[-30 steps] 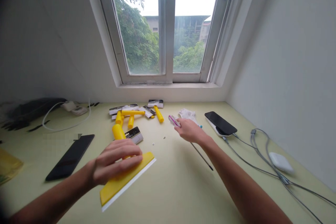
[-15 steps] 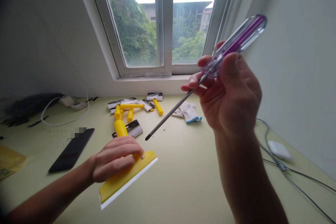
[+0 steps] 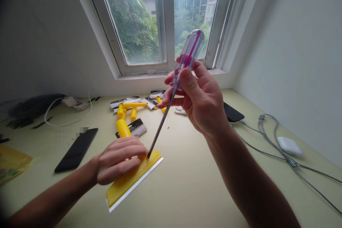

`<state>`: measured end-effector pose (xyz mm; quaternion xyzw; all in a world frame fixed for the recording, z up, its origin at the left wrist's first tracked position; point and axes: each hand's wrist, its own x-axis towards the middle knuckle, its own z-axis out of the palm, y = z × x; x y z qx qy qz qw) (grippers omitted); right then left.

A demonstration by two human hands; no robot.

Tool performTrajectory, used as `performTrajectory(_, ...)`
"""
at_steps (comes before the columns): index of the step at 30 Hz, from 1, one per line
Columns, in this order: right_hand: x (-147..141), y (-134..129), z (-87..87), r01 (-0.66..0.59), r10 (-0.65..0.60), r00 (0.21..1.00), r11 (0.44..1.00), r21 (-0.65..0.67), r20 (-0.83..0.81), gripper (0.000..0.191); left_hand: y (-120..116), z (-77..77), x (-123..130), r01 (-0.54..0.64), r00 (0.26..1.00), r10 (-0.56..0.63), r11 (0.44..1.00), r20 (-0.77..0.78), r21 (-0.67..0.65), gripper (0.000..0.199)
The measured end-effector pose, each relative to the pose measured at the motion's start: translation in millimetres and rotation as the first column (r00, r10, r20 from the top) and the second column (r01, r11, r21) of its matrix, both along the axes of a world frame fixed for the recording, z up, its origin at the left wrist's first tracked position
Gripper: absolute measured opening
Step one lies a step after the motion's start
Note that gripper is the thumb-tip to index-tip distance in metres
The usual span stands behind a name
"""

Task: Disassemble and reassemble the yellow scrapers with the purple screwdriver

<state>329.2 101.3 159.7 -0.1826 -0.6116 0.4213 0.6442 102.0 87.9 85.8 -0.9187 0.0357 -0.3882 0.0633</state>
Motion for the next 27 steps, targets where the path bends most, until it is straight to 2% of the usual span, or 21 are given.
performTrajectory(17, -1.8, 6.8, -4.1, 0.03, -0.029, 0.998, 0.999, -0.032, 0.052, 0.023, 5.9, -8.3, 4.5, 0.008, 1.0, -0.008, 0.999, 0.004, 0.05, 0.019)
performTrajectory(22, -1.0, 10.5, -5.6, 0.052, -0.05, 0.997, 0.998, -0.034, 0.053, 0.028, 6.3, -7.7, 4.8, -0.007, 1.0, 0.008, 0.999, -0.003, 0.046, 0.018)
performTrajectory(27, 0.0, 9.1, -5.8, 0.04, -0.039, 0.999, 0.999, -0.017, 0.035, 0.024, 7.9, -8.3, 5.8, 0.01, 1.0, -0.01, 1.0, -0.006, 0.024, 0.017)
